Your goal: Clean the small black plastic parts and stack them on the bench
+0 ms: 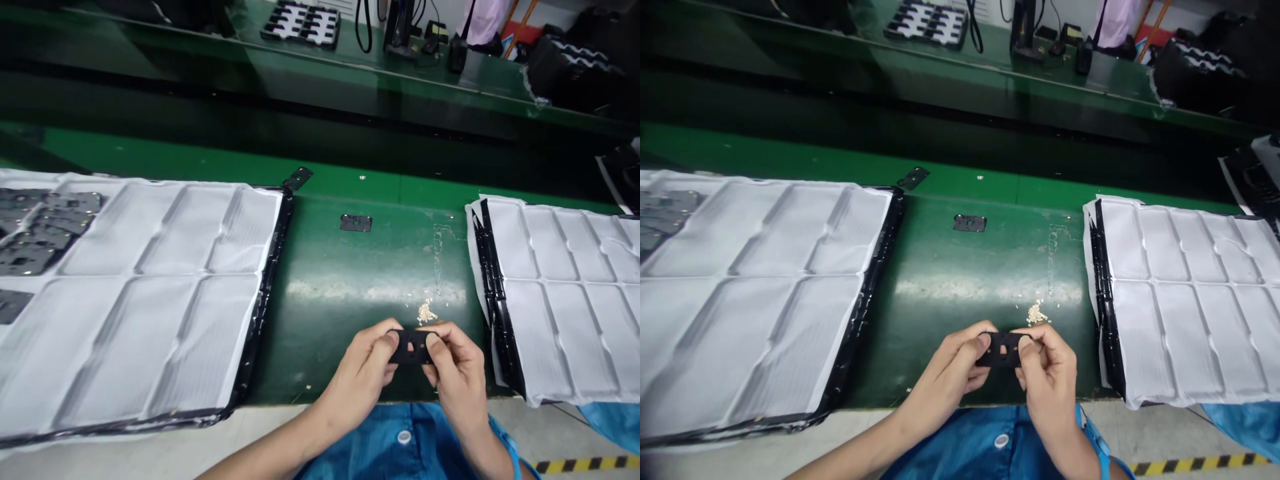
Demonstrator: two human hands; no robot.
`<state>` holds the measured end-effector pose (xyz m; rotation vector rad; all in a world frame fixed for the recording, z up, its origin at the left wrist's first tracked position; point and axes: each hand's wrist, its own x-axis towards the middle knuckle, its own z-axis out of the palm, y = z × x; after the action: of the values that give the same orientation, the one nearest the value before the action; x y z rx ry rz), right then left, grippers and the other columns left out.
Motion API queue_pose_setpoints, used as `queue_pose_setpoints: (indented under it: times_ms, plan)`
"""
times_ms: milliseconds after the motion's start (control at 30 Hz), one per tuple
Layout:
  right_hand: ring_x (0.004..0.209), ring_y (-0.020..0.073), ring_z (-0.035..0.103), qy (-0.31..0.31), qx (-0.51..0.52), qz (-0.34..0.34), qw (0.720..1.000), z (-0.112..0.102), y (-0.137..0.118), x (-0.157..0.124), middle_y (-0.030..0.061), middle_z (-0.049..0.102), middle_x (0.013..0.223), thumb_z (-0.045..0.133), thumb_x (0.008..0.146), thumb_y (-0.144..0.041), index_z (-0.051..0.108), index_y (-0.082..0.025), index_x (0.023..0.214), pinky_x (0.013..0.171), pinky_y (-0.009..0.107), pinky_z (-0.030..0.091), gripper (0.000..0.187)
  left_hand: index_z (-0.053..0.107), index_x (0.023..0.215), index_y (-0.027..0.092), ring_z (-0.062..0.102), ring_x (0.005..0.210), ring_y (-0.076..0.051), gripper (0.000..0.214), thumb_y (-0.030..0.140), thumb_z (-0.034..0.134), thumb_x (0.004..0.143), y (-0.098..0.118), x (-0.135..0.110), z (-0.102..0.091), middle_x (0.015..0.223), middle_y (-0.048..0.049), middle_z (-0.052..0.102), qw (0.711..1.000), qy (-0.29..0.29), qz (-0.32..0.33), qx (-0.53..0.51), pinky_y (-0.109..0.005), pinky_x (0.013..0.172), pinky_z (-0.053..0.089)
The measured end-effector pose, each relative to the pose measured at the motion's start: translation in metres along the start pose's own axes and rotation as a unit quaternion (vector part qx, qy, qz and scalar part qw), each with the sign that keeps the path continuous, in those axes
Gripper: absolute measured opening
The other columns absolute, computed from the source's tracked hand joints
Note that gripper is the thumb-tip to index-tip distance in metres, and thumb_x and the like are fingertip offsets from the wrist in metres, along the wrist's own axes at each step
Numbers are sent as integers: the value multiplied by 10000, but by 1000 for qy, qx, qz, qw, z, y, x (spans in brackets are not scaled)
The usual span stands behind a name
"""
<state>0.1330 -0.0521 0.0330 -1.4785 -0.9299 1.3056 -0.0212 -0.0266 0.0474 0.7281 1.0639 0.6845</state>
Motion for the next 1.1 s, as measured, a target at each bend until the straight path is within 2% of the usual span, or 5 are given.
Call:
queue_pose_setpoints:
  times_ms: [267, 533, 667, 833, 1100]
  plan:
    - [433, 81, 424, -20, 16, 18, 1000, -2, 8, 2, -50, 501, 570, 686, 957, -501, 717, -174, 836, 398, 180, 358, 351, 426, 713, 232, 243, 506, -95, 313, 470, 509, 900, -2, -3, -7, 591, 89, 286, 999, -3, -27, 17, -205, 468, 215]
    - [472, 91, 415, -51, 2, 9, 999, 10, 11, 18, -57, 485, 586, 643, 978, -466, 724, -180, 873, 436, 188, 378, 316, 667, 850, 200, 562, 651, -164, 244, 410, 587, 947, 29, -2, -38, 716, 2, 633, 958, 15, 111, 264, -253, 592, 388]
    - [549, 101, 480, -68, -29, -48, 996, 19, 13, 28, -9, 621, 795, 707, 951, -401, 681, -179, 1241, 509, 213, 421, 367, 709, 863, 197, 649, 661, -182, 195, 371, 632, 905, 63, 39, -82, 724, -13, 701, 925, 53, 158, 342, -269, 636, 481]
    - [533, 95, 435, -44, -72, -56, 995, 15, 20, 34, -32, 542, 749, 706, 950, -413, 702, -153, 1142, 493, 204, 408, 323, 677, 853, 177, 685, 598, -185, 82, 248, 635, 863, 99, 118, -133, 630, 9, 667, 868, 148, 154, 447, -272, 645, 507]
    - [696, 184, 687, -11, -172, -148, 974, -2, 35, 34, 53, 701, 802, 655, 1022, -398, 770, -173, 1092, 653, 258, 599, 262, 752, 941, 174, 723, 986, -290, 102, 209, 667, 897, 101, 146, -146, 1015, -98, 726, 774, 215, 163, 573, -369, 921, 540]
